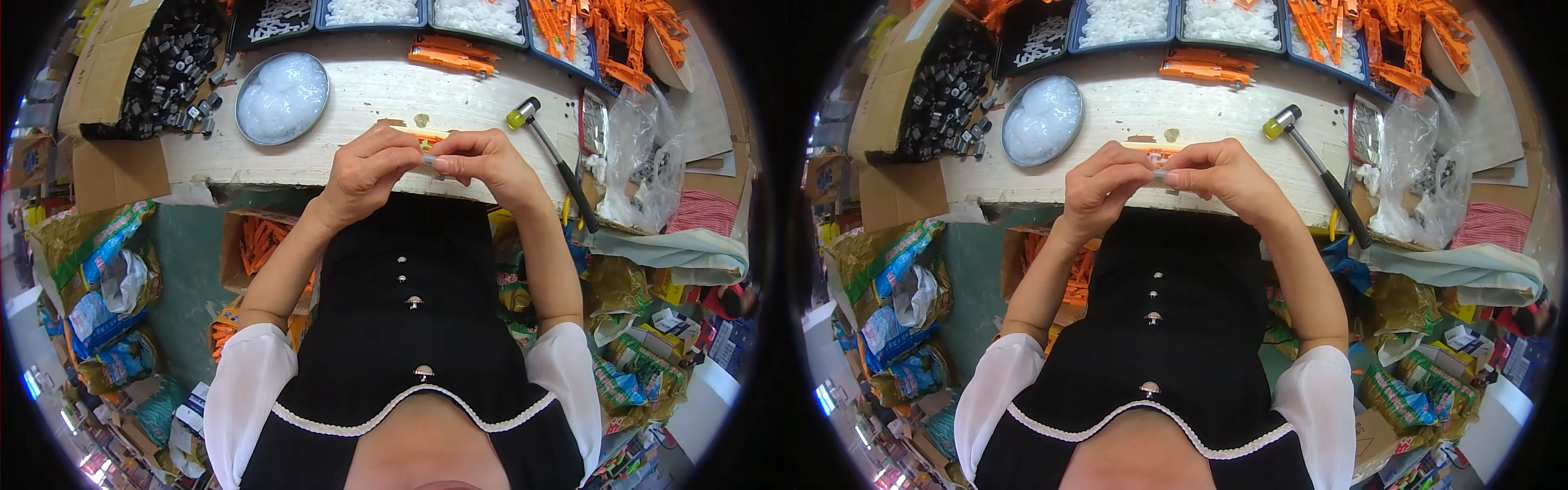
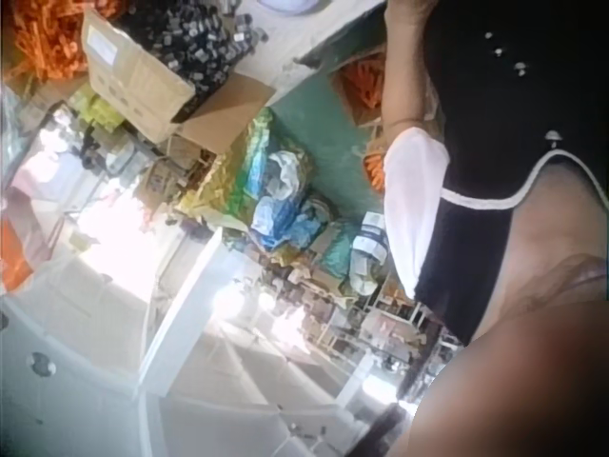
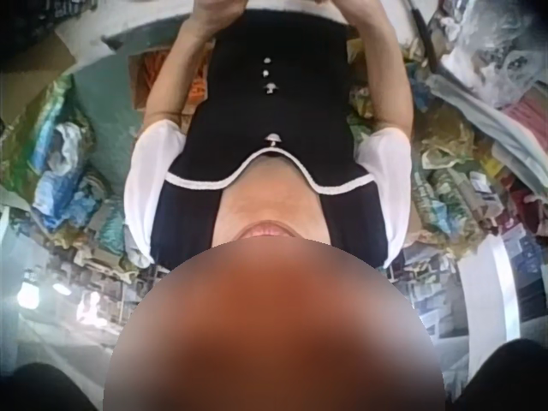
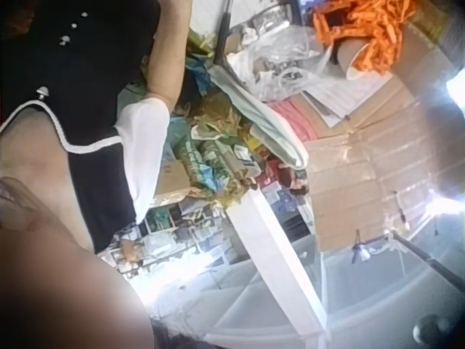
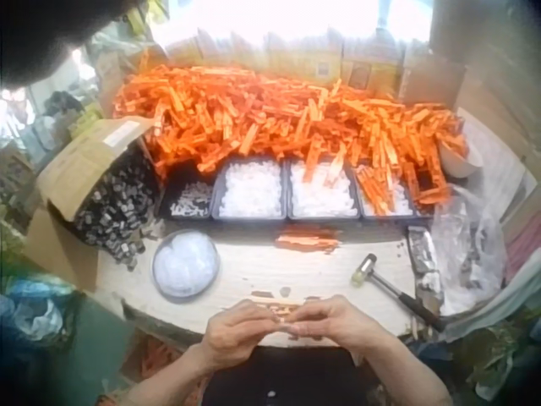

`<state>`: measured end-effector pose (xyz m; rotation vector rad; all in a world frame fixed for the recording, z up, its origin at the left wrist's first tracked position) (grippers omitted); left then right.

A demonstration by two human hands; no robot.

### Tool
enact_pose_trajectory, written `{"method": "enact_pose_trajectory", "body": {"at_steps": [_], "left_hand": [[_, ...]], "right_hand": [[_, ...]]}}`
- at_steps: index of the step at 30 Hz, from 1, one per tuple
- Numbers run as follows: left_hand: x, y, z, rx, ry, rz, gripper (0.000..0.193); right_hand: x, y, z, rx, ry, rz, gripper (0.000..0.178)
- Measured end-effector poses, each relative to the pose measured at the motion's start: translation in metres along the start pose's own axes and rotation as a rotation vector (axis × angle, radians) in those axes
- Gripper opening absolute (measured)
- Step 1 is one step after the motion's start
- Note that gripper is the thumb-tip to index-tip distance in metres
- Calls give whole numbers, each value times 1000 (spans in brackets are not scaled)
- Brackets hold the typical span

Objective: Assembling small orange plastic toy gun components at a workbench, using a small hammer.

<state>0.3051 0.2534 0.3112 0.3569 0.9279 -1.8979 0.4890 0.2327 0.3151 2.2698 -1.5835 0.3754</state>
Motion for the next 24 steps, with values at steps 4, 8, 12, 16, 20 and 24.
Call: {"method": "enact_pose_trajectory", "body": {"at_steps": [4,8,12,16,20,24], "left_hand": [[-2,3,-2,15,-48,0,18],[-1,9,-11,180,-180,26,16],[0,15,-16,362,-313,20,14],[2,15,-16,659,-661,-45,20],[1,16,-17,658,-676,-65,20],[0,19,-19,536,-520,-74,21]], "right_hand": [[5,-4,1,21,-37,-6,20],[12,-5,2,213,-259,90,21],[14,-7,6,177,-293,136,21],[16,-11,7,20,-195,131,22],[18,-13,6,-10,-133,125,19],[17,-17,11,-82,-72,120,18]]}}
Point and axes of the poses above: each hand's wrist, its own x-axis away from the middle knuckle, its own y-axis out of the palm, z = x × y, the point moved 2 cm from there along -x, towards the middle knuckle, and after that the axes turned 4 degrees about -x, right-handed, at the moved point
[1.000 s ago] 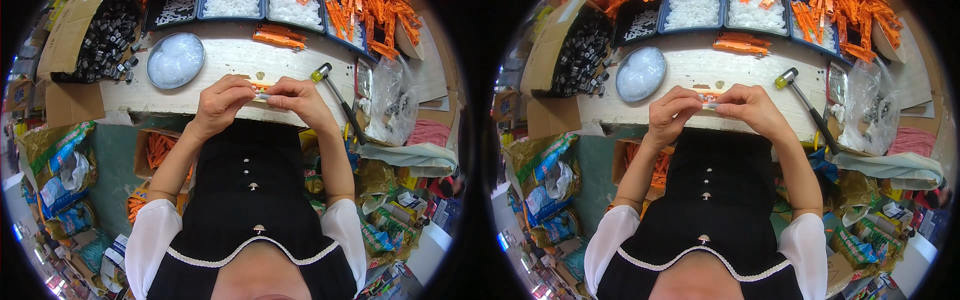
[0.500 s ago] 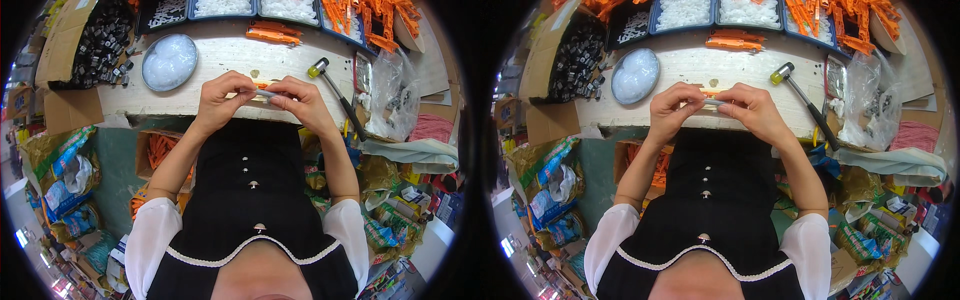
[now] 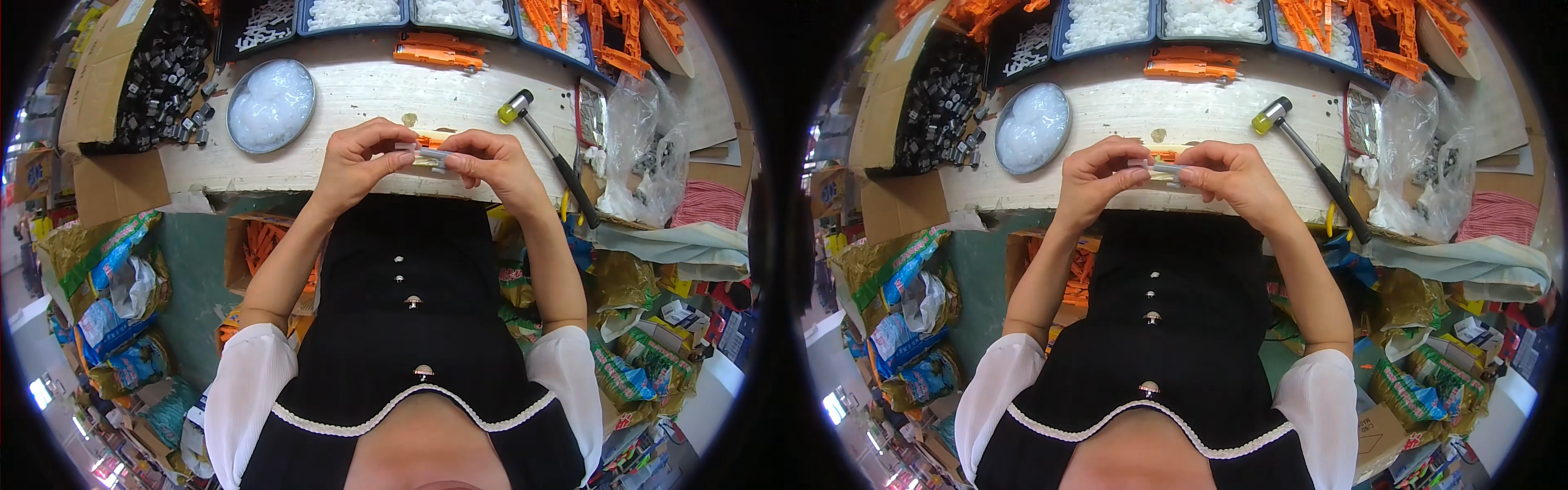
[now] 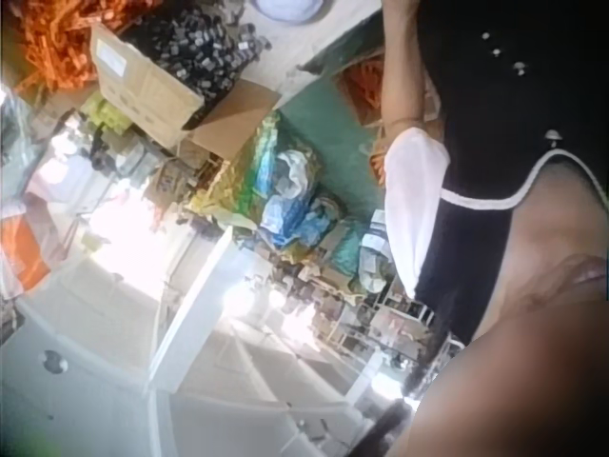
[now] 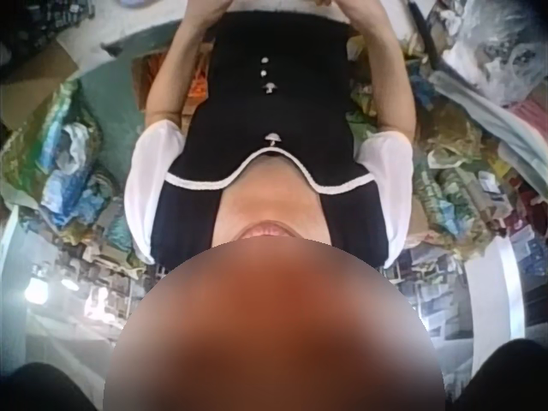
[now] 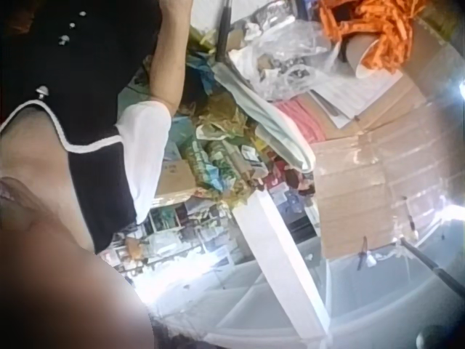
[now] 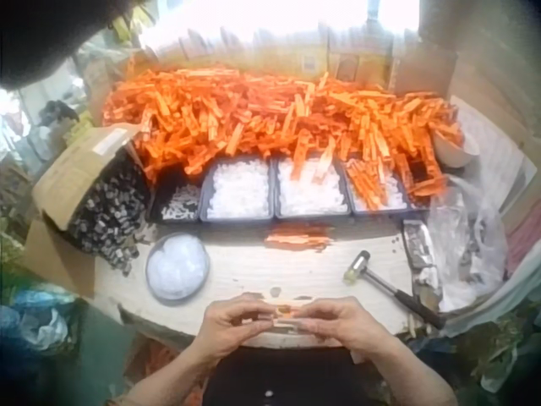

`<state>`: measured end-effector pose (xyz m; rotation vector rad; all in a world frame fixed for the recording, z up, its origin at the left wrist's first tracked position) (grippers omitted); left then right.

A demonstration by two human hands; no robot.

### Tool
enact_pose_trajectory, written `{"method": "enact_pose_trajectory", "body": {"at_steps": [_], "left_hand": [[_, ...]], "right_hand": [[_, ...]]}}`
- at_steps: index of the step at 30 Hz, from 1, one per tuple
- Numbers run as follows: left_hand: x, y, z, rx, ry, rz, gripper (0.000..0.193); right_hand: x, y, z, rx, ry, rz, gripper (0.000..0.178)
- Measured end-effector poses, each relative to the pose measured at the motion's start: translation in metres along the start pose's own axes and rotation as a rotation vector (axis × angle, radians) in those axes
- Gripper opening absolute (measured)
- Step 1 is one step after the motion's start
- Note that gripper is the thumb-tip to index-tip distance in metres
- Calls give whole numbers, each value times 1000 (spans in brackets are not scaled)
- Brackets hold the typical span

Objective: Assembling small orange plastic toy gun components at a workbench, using a small hammer.

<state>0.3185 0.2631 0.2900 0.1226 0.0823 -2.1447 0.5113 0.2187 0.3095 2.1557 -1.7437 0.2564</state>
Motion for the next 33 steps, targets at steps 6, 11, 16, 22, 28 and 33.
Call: {"method": "enact_pose_trajectory", "body": {"at_steps": [6,11,16,22,28,33], "left_hand": [[-2,6,4,-451,425,-1,25],[-5,4,5,-583,374,32,26],[-6,-3,-10,-754,329,138,27],[-6,4,-18,-853,239,149,26],[-6,6,-21,-795,218,181,22],[-6,6,-22,-789,219,194,22]], "right_hand": [[1,-3,5,-56,53,21,16],[2,-15,10,-81,-4,88,17],[-1,-32,18,-19,-3,150,13],[-6,-26,19,-10,52,143,10],[-11,-19,19,13,44,127,9],[-14,-18,25,48,-8,133,10]]}}
Point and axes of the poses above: each hand's wrist, its own x-axis away from the middle knuckle, its own y-axis out of the palm, z = x × y, the point moved 2 cm from there along -x, towards the middle knuckle, and after that the axes turned 4 degrees about -x, right-handed, at the moved point
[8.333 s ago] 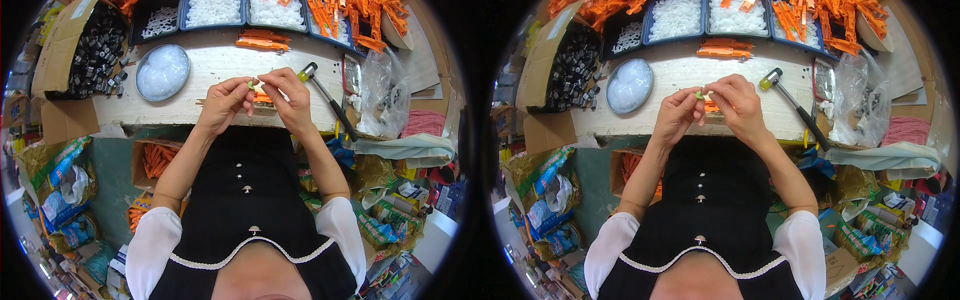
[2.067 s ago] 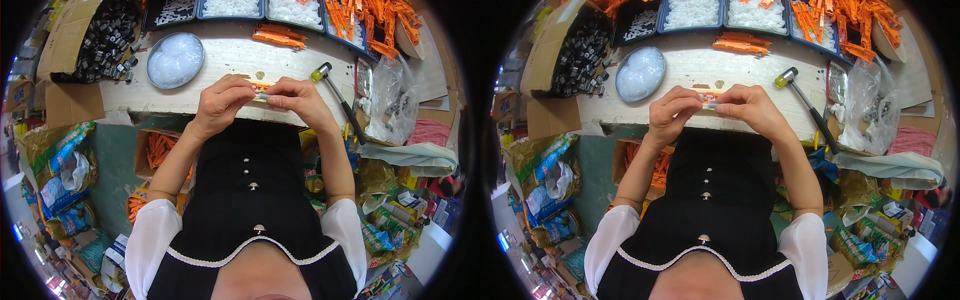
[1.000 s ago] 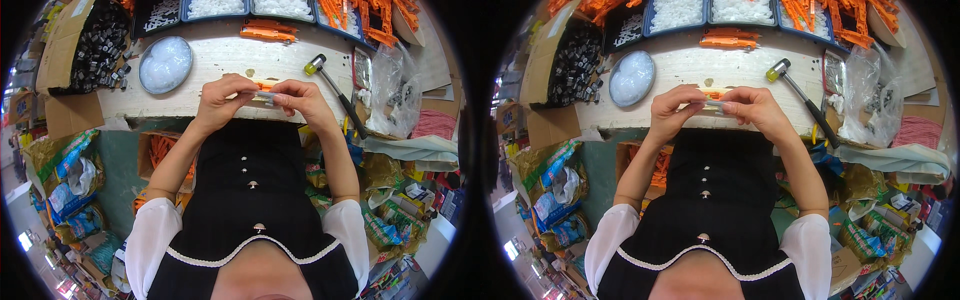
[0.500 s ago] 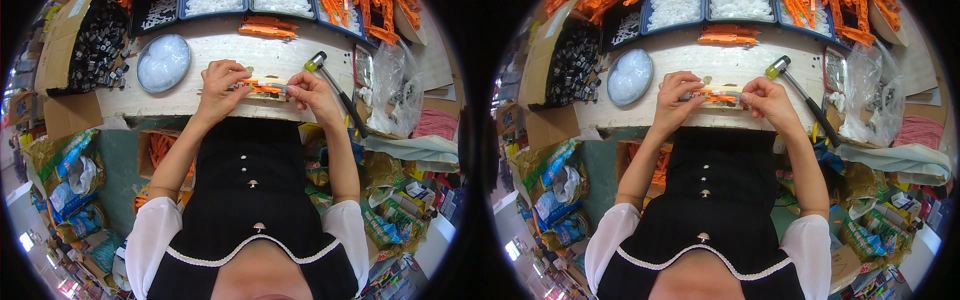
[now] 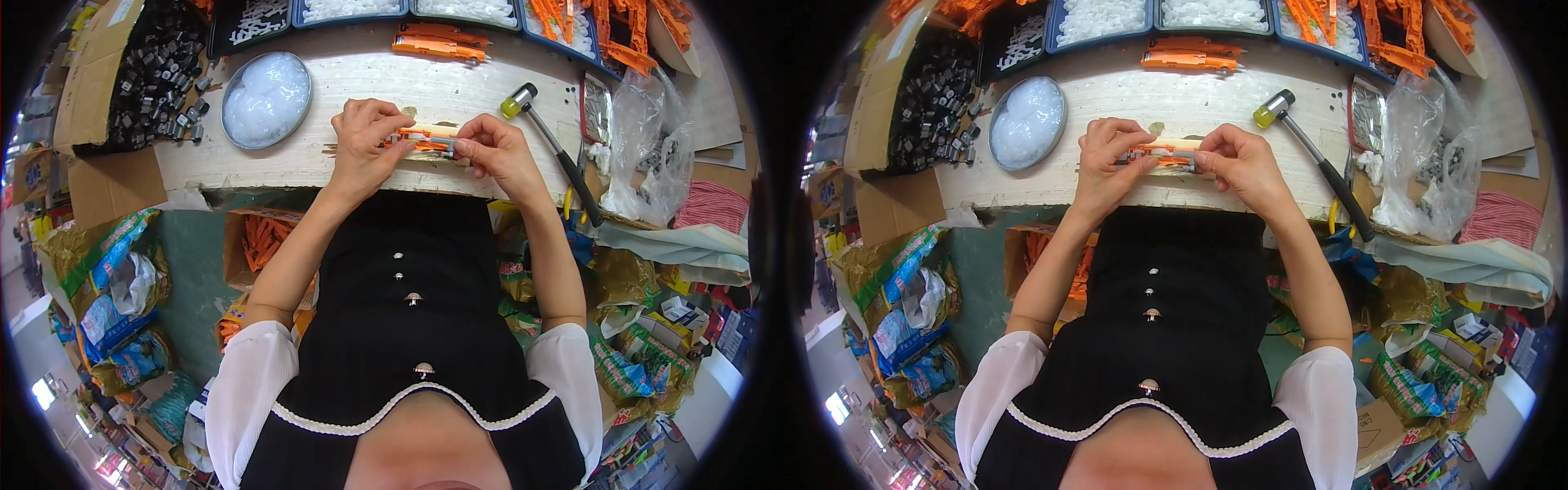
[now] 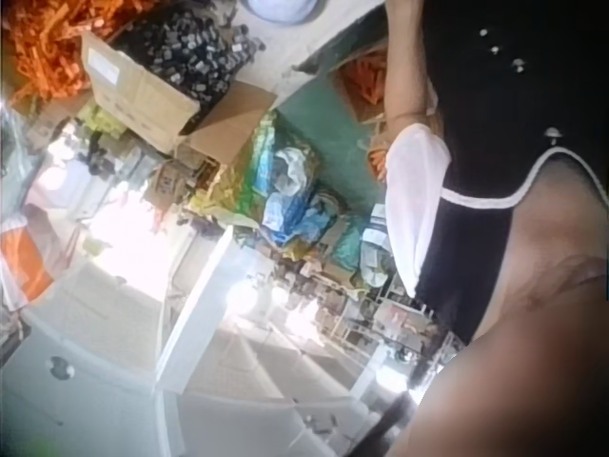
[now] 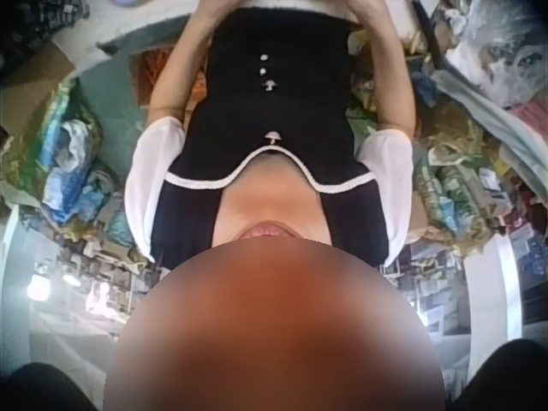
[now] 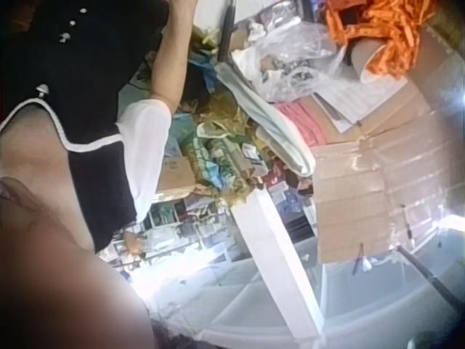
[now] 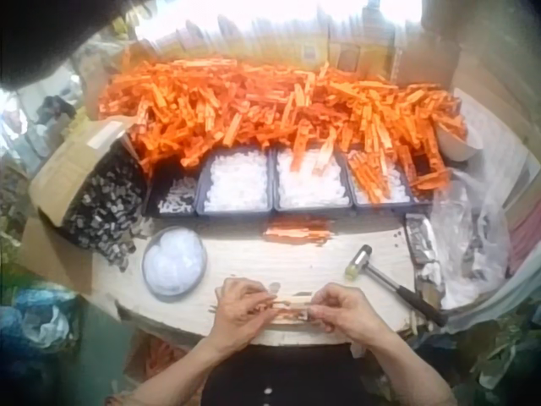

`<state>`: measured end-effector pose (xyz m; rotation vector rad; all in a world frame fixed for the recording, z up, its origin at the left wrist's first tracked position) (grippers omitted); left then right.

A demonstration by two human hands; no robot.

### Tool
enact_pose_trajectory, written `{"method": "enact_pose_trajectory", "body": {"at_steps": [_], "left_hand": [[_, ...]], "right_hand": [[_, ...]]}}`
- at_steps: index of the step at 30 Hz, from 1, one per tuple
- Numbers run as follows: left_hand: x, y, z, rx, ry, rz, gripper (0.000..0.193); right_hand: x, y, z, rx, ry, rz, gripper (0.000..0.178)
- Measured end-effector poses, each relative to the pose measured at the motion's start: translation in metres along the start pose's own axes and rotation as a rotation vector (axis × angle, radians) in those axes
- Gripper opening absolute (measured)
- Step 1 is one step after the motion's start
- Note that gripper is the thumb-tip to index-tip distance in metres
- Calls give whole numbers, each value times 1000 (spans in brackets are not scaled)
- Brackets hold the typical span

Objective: Assembling small orange plastic toy gun components at a workbench, using a small hammer.

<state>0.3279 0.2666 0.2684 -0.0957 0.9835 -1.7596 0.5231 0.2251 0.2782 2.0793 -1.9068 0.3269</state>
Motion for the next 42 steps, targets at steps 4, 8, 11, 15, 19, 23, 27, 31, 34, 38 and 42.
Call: {"method": "enact_pose_trajectory", "body": {"at_steps": [4,8,11,15,19,23,27,31,34,38,42], "left_hand": [[1,-1,0,-23,10,-7,18],[2,0,1,-57,71,4,11],[1,0,1,-42,69,-7,9],[1,-1,2,-47,62,-17,9],[0,-1,2,-43,56,-25,9],[-3,1,1,-37,56,-24,9],[-5,1,3,-46,81,-10,10],[-3,0,5,-57,77,-3,10],[-1,-1,5,-39,75,-1,10],[1,-2,9,-26,66,1,10],[0,-1,10,-23,44,-7,9]], "right_hand": [[1,-1,0,75,52,44,11],[-1,-3,0,161,13,112,13],[-2,-5,1,182,6,146,14],[-1,-7,-6,172,-37,175,14],[-8,-9,4,239,-51,128,14],[-11,-8,5,274,-40,130,12],[-7,-7,1,363,-86,150,11],[-12,-20,-10,428,-134,203,12],[-34,-49,-39,512,-389,401,14],[-79,-106,-78,865,-593,677,18],[-123,-130,-86,1411,-634,855,24]]}}
Point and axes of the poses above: each hand's wrist, its own x-axis away from the middle knuckle, its own y-axis out of the palm, z = x × y, the point moved 2 cm from there along -x, towards the middle knuckle, and after that the axes turned 4 degrees about -x, right-handed, at the moved point
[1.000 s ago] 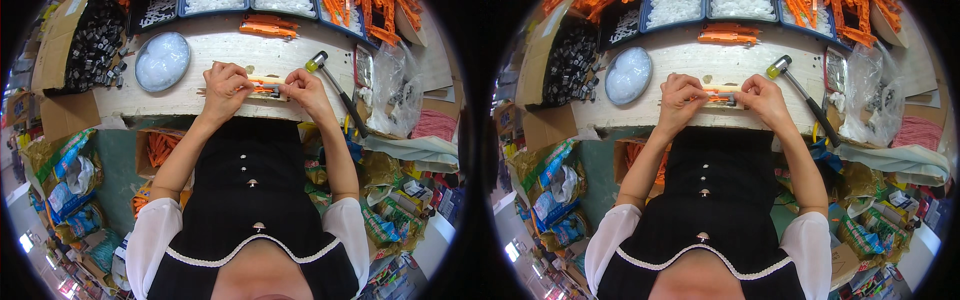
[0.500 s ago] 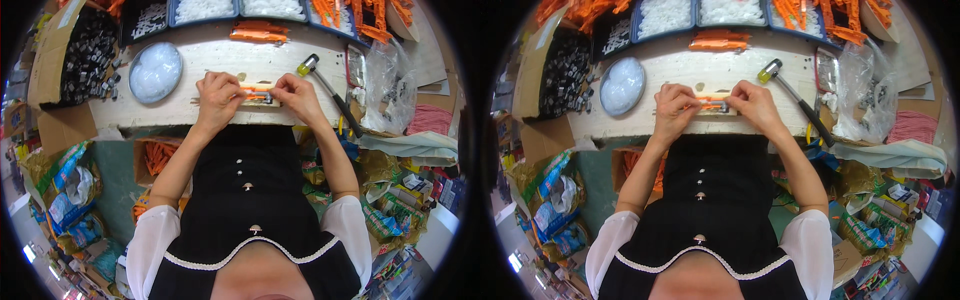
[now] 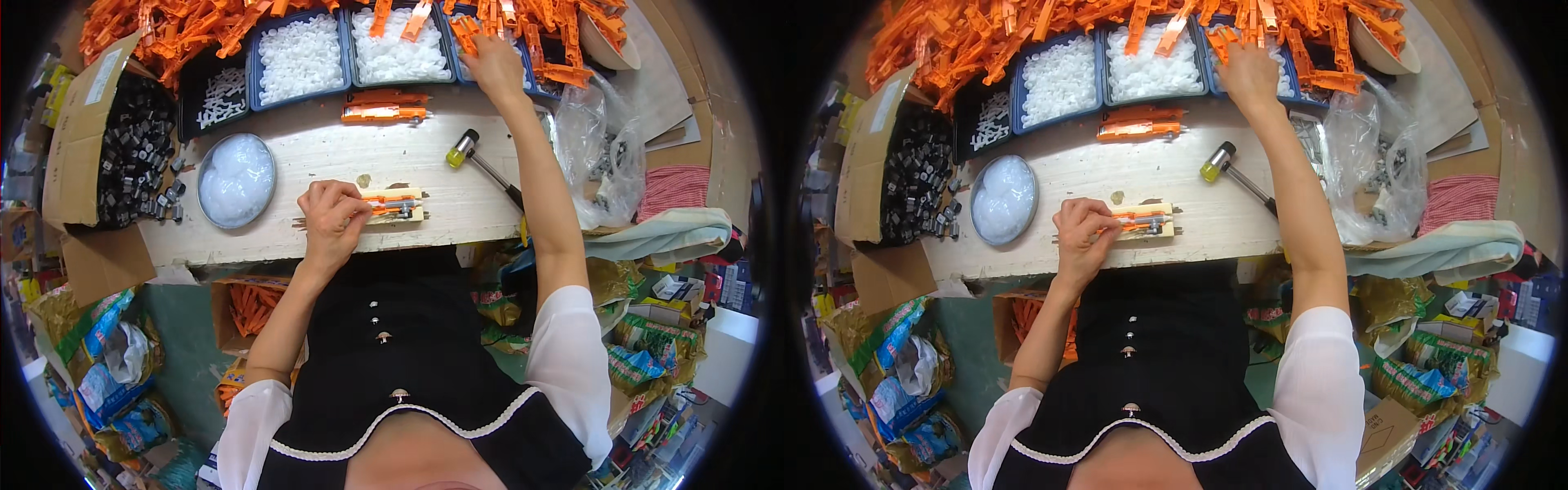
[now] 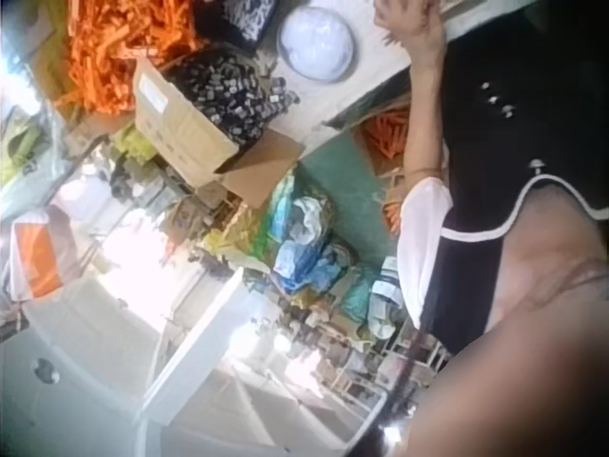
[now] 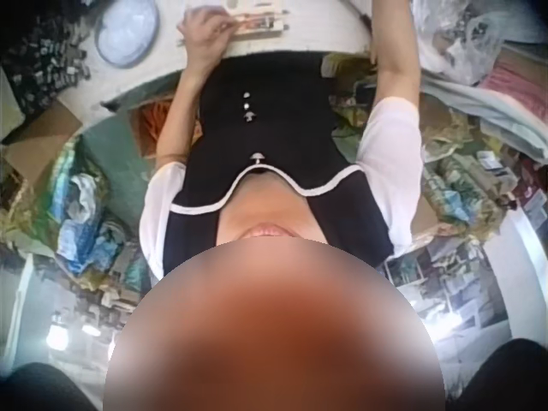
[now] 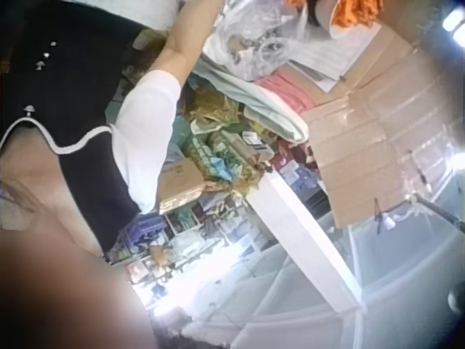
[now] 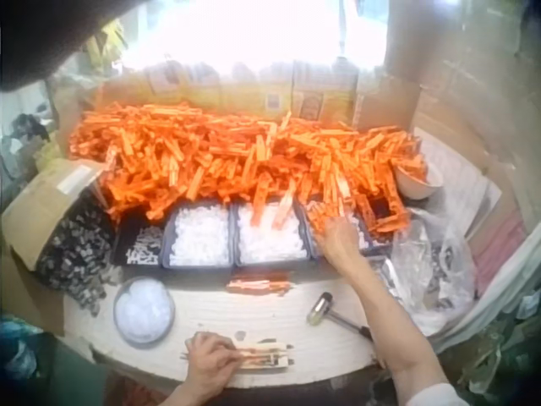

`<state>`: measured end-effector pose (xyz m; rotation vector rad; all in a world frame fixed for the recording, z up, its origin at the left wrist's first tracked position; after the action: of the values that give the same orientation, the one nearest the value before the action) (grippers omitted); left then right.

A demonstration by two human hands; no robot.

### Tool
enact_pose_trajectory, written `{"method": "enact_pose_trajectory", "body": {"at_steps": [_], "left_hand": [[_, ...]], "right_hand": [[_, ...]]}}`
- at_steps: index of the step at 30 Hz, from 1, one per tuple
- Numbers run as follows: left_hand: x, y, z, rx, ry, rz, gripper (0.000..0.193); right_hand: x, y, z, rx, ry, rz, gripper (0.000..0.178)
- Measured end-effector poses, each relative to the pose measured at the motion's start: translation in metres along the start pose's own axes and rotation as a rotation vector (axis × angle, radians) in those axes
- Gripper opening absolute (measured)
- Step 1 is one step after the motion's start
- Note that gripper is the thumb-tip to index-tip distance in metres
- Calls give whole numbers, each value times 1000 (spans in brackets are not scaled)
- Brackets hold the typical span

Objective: Assembling small orange plastic toy gun components at a workbench, using a small hammer.

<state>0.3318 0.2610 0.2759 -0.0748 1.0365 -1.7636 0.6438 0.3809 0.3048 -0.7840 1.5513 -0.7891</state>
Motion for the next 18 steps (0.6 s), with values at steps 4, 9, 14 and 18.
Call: {"method": "enact_pose_trajectory", "body": {"at_steps": [4,9,14,18], "left_hand": [[-2,1,-2,-10,3,14,9],[-2,2,-3,1,10,24,9],[-2,2,-4,-21,26,23,9],[1,2,-2,-9,-6,37,9]], "right_hand": [[-19,25,13,106,186,-212,29],[-19,5,42,-777,367,-37,30],[-13,5,33,-564,238,38,29],[-6,8,11,-61,139,-232,26]]}}
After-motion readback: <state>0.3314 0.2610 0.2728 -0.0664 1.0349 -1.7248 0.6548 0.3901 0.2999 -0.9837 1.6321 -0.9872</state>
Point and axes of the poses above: each hand's wrist, its own x-axis away from the middle knuckle, its own y-axis out of the palm, z = x × y, the point moved 2 cm from there along -x, towards the middle knuckle, and after that the axes turned 4 degrees about -x, right-handed, at the moved point
